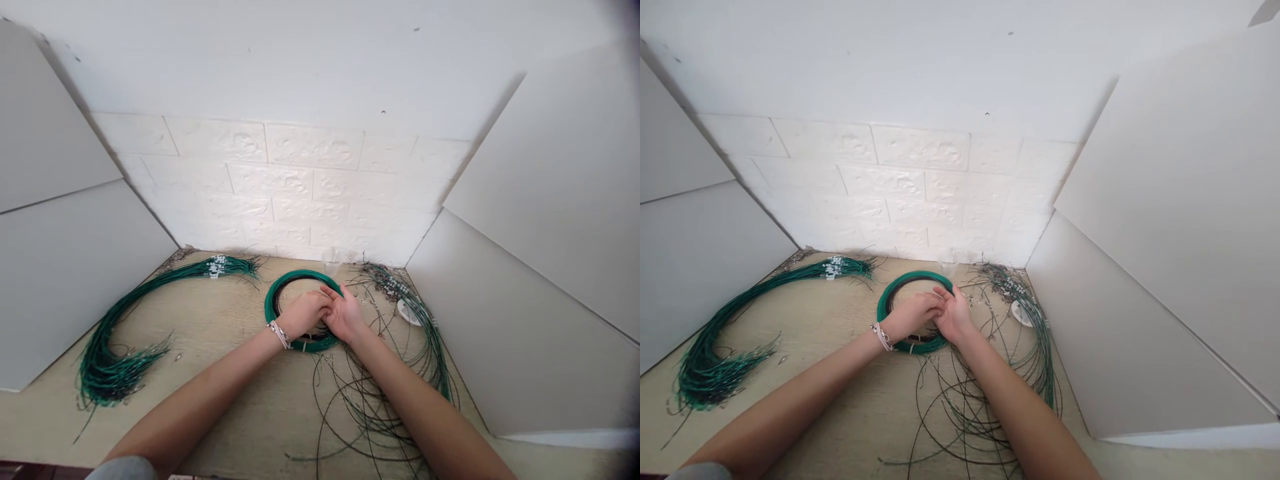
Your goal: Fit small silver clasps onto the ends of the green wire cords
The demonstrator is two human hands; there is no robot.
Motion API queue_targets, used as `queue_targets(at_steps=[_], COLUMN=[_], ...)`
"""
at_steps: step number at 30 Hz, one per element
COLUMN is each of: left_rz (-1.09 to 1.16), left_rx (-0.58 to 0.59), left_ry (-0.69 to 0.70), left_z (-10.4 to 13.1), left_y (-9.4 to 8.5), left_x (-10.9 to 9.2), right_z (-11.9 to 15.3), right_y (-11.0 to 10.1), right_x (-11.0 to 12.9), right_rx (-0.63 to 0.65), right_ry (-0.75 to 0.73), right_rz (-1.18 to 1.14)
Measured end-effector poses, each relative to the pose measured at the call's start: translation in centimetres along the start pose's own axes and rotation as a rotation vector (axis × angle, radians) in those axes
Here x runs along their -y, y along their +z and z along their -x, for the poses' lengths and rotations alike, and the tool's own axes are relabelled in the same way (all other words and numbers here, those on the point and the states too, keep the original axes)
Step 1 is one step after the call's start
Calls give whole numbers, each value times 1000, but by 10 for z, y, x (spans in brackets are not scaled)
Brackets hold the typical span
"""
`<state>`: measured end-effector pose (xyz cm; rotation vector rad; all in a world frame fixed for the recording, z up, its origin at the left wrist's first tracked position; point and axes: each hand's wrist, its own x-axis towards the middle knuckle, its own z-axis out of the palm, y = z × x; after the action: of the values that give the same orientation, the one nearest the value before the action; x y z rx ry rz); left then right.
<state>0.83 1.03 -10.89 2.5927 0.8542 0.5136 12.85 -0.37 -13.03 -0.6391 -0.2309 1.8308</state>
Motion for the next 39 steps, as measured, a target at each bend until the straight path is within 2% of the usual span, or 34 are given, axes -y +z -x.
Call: queue_targets(at_steps=[7,12,22,28,32,36,39], left_rz=[18,14,-3,66,27,-123,-276], left_rx=[-13,-105,-182,-213,-220,-176,-133], left_ry=[-40,-54,40,-18,-66,40,137], left_z=[0,5,10,10,10,12,12], left_y=[7,16,24,23,22,21,13], left_x=[2,5,10,10,12,10,2], right_z=[-2,-1,-3,-2,-2,-2,-2], right_y=[-1,1,-2,1,-1,-3,1], right_x=[0,1,0,0,1,2,9], right_rx=[-5,-28,-23,-24,-23,-25,-82], right_ry=[4,0,3,12,7,12,-32], right_rz=[28,29,13,7,4,45,244])
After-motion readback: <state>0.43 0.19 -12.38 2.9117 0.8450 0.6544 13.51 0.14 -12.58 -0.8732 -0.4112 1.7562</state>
